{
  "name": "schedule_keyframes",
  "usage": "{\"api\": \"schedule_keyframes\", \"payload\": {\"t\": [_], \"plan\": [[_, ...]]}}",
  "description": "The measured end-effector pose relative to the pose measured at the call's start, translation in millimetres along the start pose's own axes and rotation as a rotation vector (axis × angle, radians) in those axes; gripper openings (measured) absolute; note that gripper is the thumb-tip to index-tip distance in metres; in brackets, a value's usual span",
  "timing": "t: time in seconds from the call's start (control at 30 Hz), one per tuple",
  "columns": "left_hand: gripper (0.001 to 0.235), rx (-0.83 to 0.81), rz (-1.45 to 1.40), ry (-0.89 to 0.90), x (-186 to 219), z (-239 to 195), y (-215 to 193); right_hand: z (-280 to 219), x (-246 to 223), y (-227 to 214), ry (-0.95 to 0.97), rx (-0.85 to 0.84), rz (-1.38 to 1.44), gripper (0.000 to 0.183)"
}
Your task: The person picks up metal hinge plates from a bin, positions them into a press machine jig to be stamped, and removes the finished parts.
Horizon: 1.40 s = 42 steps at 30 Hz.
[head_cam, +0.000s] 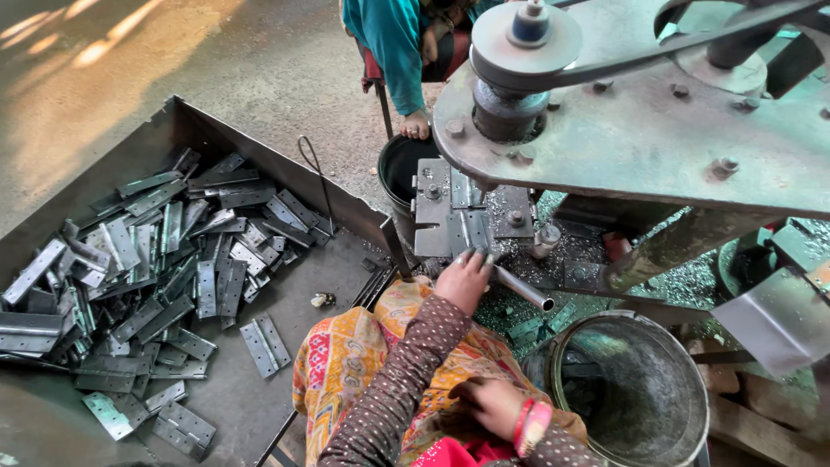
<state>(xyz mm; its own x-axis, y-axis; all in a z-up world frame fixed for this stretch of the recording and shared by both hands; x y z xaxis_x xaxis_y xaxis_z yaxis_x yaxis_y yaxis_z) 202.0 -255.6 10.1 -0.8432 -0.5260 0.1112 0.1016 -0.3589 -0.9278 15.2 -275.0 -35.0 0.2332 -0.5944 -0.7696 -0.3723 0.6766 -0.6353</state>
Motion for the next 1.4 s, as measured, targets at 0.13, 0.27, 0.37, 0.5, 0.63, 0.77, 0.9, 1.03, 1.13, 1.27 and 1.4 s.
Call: {"api": "schedule_keyframes", "payload": {"t": [0.13, 0.27, 0.37, 0.5, 0.63, 0.77, 0.9, 1.03, 1.13, 1.27, 1.4], "plan": [[0.052, -0.018, 0.106, -0.156, -4, -14, -2, -15, -42, -72, -0.004, 0.068, -0.053, 0.019], [0.042, -0.029, 0.070, -0.310, -7, -13, -5, 5, -82, -161, -0.086, 0.359, -0.246, 0.023], [0.034, -0.086, 0.041, -0.339, -19, 1, 5, 45, -72, -209, 0.033, 0.518, -0.436, 0.024], [0.041, -0.152, -0.024, -0.383, -35, 10, 21, 105, -15, -213, 0.225, 0.510, -0.834, 0.064], [0.048, -0.088, 0.085, -0.332, -29, 6, 18, 88, 90, -151, 0.858, -0.220, -0.556, 0.063], [0.047, -0.040, 0.042, -0.351, -27, 2, 13, 32, 137, -96, 0.947, -0.071, -0.408, 0.049], [0.042, -0.082, 0.038, -0.351, -32, 7, 13, -7, 159, -56, 0.927, 0.186, -0.451, 0.042], [0.040, -0.034, 0.084, -0.338, -30, 0, 17, -3, 163, -52, 0.924, 0.070, -0.403, 0.046], [0.043, -0.010, 0.182, -0.313, -34, 15, 24, 24, 154, -89, 0.941, -0.051, -0.388, 0.053], [0.038, -0.092, 0.201, -0.349, -39, 24, 46, 43, 143, -108, 0.923, -0.081, -0.479, 0.055], [0.037, -0.081, 0.230, -0.359, -50, 38, 42, 15, 153, -76, 0.910, 0.029, -0.319, 0.049]]}}
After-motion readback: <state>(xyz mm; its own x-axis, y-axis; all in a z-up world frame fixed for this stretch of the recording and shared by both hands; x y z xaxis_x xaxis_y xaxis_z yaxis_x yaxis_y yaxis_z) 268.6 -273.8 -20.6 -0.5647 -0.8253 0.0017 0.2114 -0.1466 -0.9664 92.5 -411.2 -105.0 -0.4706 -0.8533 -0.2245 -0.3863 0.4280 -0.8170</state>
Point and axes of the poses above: each hand's wrist, its own z-axis towards the middle knuckle, its own y-axis out of the palm, x = y × z, the point moved 6 cm from there along z, towards the middle knuckle, and after that the axes turned 8 degrees about y, right-handed, at the moved point
